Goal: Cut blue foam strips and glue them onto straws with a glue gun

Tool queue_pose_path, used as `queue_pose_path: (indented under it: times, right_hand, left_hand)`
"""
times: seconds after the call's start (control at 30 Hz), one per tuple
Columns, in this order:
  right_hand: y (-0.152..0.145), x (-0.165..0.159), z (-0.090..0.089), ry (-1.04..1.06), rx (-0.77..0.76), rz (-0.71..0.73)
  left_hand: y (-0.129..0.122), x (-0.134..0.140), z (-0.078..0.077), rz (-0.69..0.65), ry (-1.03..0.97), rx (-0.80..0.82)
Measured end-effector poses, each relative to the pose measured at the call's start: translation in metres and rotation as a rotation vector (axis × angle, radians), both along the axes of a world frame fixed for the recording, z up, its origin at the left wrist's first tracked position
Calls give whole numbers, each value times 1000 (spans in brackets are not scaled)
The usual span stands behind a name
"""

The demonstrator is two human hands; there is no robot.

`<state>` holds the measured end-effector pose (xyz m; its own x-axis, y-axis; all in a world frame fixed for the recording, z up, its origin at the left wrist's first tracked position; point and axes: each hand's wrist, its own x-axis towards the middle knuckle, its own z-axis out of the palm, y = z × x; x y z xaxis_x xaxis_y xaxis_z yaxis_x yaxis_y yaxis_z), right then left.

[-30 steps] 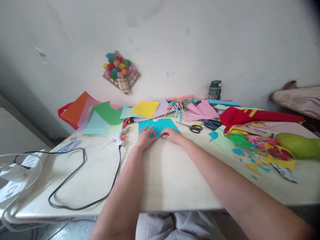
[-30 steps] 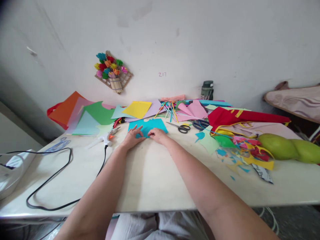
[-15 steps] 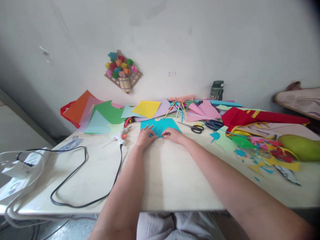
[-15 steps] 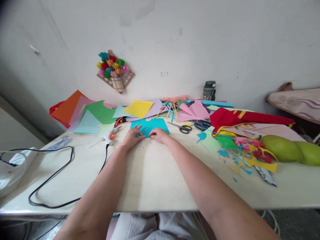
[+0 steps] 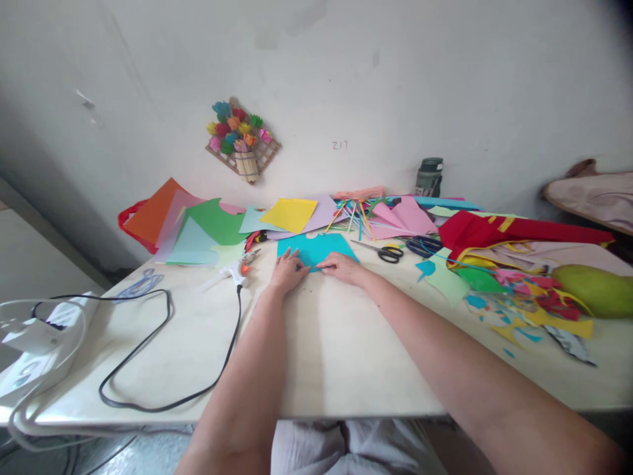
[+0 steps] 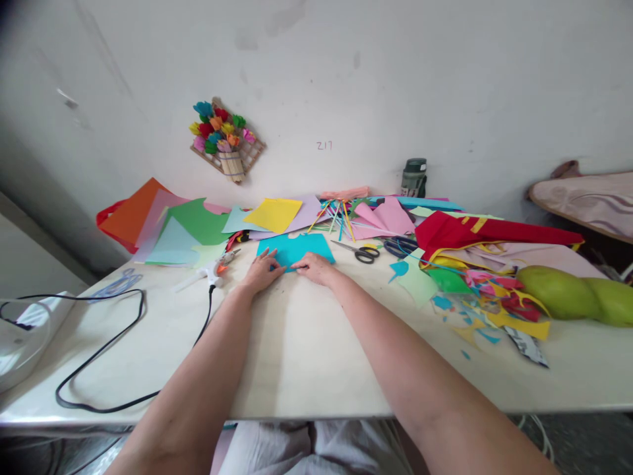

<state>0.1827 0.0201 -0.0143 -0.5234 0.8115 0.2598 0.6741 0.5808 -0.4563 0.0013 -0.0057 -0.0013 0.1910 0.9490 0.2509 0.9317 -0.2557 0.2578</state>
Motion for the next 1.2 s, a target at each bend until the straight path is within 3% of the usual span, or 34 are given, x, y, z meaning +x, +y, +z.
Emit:
queue_pose_path:
  times: [0.43,0.73,1.2]
  right_hand:
    - [-2,1,-8,-91,142,35]
    - [-13,1,-1,-160,186,57]
    - [-18,-3,4,-223,257,72]
  left_hand:
    - [0,6,3,138,28,-121]
    - [1,5,0,234,33,-51]
    - [-7,25,-4,121,187,129]
